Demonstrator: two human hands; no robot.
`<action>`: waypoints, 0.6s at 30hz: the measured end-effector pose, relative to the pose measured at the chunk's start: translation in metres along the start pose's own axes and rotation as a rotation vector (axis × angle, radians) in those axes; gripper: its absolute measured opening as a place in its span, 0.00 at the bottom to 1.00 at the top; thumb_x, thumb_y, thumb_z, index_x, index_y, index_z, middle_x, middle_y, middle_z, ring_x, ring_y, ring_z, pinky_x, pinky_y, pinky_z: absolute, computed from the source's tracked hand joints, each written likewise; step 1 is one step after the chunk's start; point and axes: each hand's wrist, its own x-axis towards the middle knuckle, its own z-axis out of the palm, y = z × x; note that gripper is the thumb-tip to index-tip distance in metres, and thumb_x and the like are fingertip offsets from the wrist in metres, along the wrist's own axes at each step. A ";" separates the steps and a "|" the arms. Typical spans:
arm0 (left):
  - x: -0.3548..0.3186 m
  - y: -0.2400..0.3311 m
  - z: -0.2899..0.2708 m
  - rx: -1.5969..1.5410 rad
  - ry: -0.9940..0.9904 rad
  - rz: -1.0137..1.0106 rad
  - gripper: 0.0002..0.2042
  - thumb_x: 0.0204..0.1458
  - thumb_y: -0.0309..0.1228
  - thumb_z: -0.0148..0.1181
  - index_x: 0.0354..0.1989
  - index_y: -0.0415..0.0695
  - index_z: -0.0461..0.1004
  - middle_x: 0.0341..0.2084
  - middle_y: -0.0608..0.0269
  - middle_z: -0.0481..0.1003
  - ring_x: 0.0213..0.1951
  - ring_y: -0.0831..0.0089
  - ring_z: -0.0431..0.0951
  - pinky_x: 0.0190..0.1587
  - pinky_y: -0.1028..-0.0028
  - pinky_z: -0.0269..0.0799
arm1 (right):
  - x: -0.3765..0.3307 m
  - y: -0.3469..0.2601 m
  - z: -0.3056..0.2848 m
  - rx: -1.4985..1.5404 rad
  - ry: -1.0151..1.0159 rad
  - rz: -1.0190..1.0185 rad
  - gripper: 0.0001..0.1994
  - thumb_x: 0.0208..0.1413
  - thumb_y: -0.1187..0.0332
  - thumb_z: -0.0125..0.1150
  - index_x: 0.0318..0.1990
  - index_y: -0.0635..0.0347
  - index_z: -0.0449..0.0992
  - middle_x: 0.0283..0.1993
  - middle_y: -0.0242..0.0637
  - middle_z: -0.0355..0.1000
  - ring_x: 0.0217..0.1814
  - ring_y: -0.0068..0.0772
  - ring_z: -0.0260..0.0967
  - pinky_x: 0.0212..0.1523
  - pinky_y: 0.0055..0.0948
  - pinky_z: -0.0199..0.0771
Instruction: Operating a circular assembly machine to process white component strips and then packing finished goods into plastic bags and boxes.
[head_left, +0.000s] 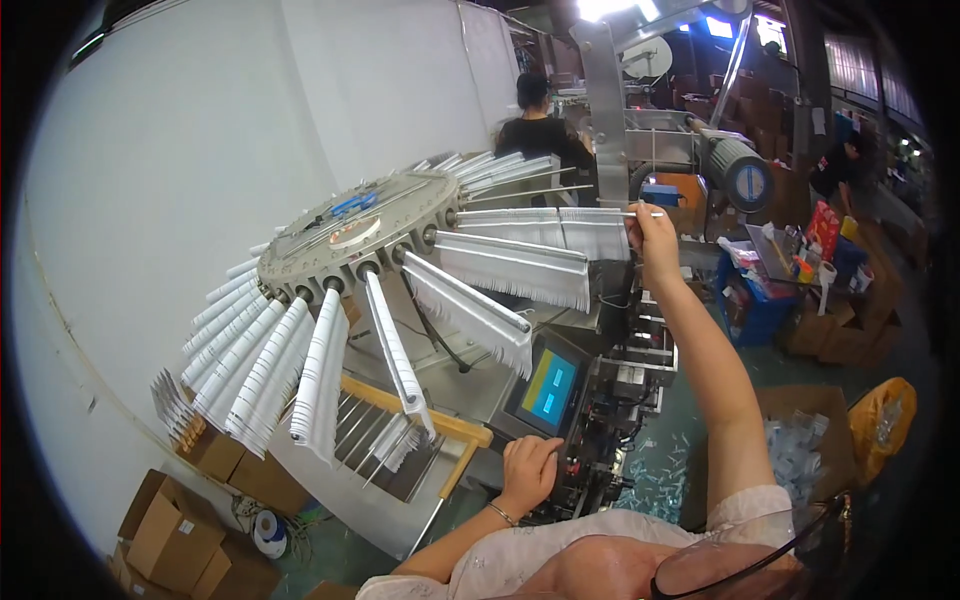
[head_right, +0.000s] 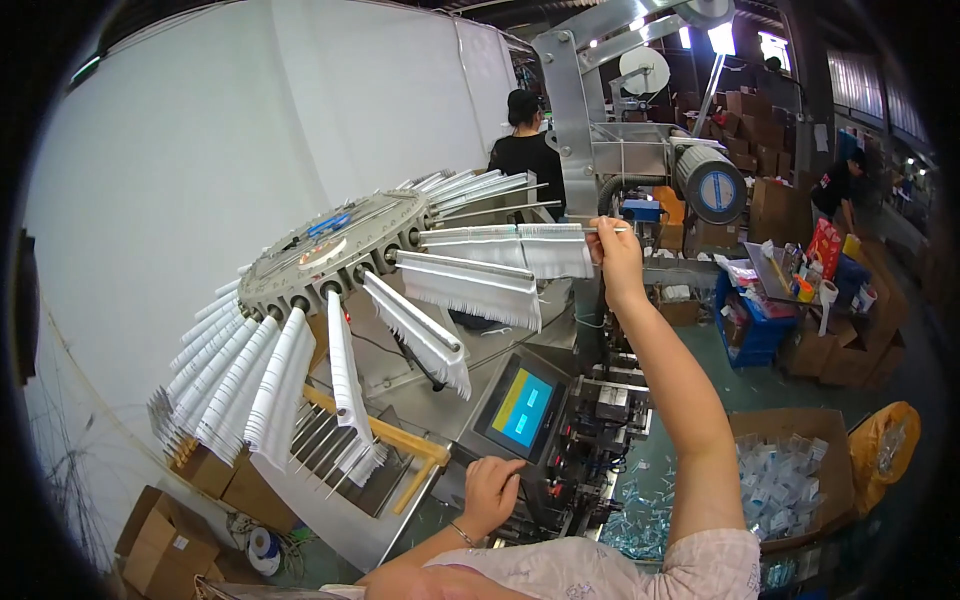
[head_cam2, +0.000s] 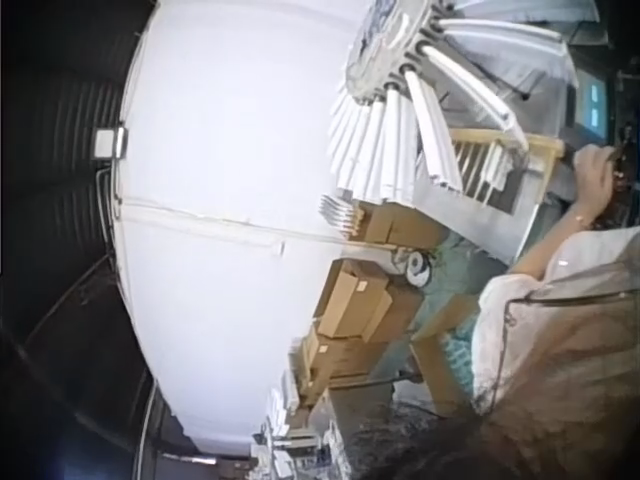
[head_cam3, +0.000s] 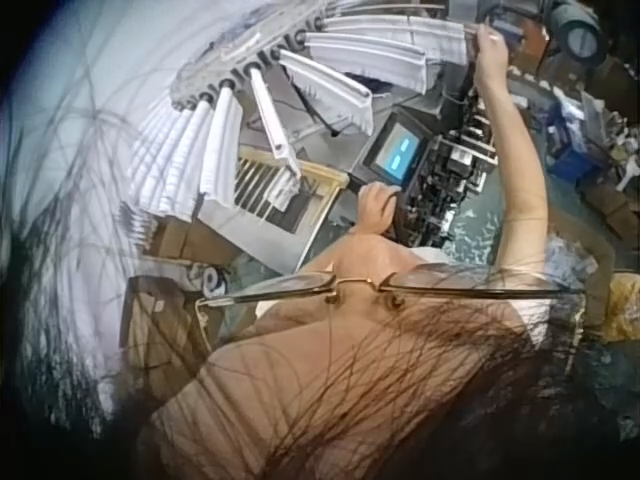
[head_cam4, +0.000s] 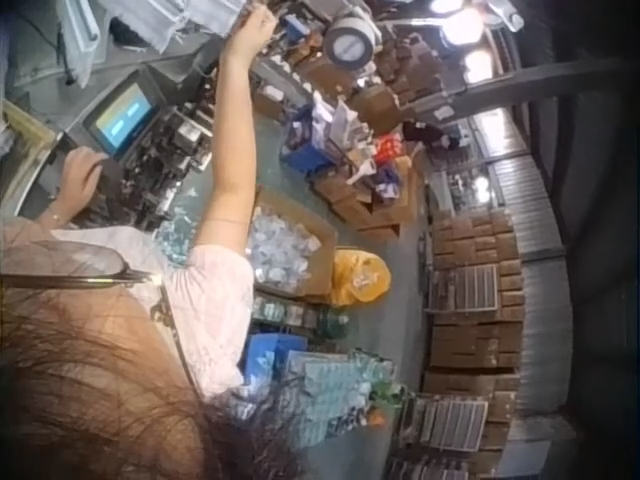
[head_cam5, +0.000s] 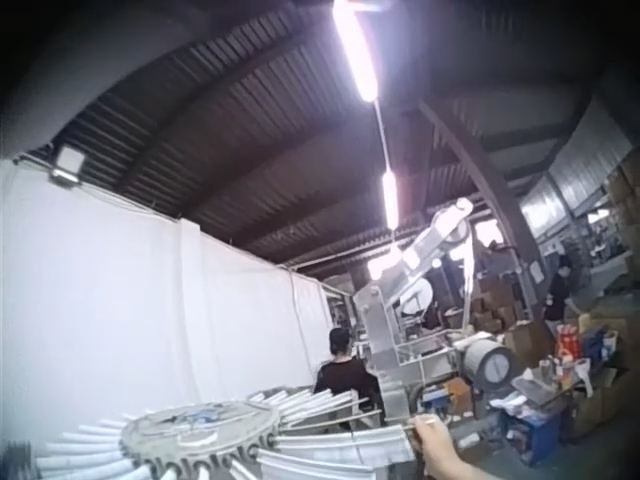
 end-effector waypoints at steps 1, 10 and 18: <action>-0.001 0.000 -0.001 -0.022 0.030 0.004 0.10 0.41 0.25 0.52 0.34 0.45 0.71 0.24 0.63 0.67 0.31 0.65 0.67 0.36 0.67 0.57 | 0.000 0.000 -0.001 0.011 -0.009 0.050 0.11 0.55 0.59 0.47 0.34 0.56 0.67 0.23 0.27 0.65 0.18 0.12 0.55 0.17 0.13 0.51; -0.009 -0.002 -0.006 -0.045 0.032 0.008 0.09 0.39 0.23 0.54 0.33 0.45 0.72 0.22 0.63 0.66 0.29 0.64 0.68 0.35 0.68 0.58 | -0.006 -0.009 0.007 0.047 0.015 0.104 0.10 0.58 0.61 0.43 0.35 0.56 0.65 0.24 0.32 0.68 0.17 0.14 0.54 0.17 0.14 0.52; -0.014 -0.007 -0.007 -0.031 -0.035 -0.016 0.08 0.41 0.24 0.53 0.32 0.46 0.72 0.23 0.64 0.67 0.30 0.65 0.68 0.35 0.67 0.58 | -0.003 -0.003 0.007 0.013 0.053 -0.036 0.10 0.57 0.61 0.46 0.31 0.57 0.66 0.21 0.29 0.65 0.17 0.14 0.53 0.17 0.14 0.52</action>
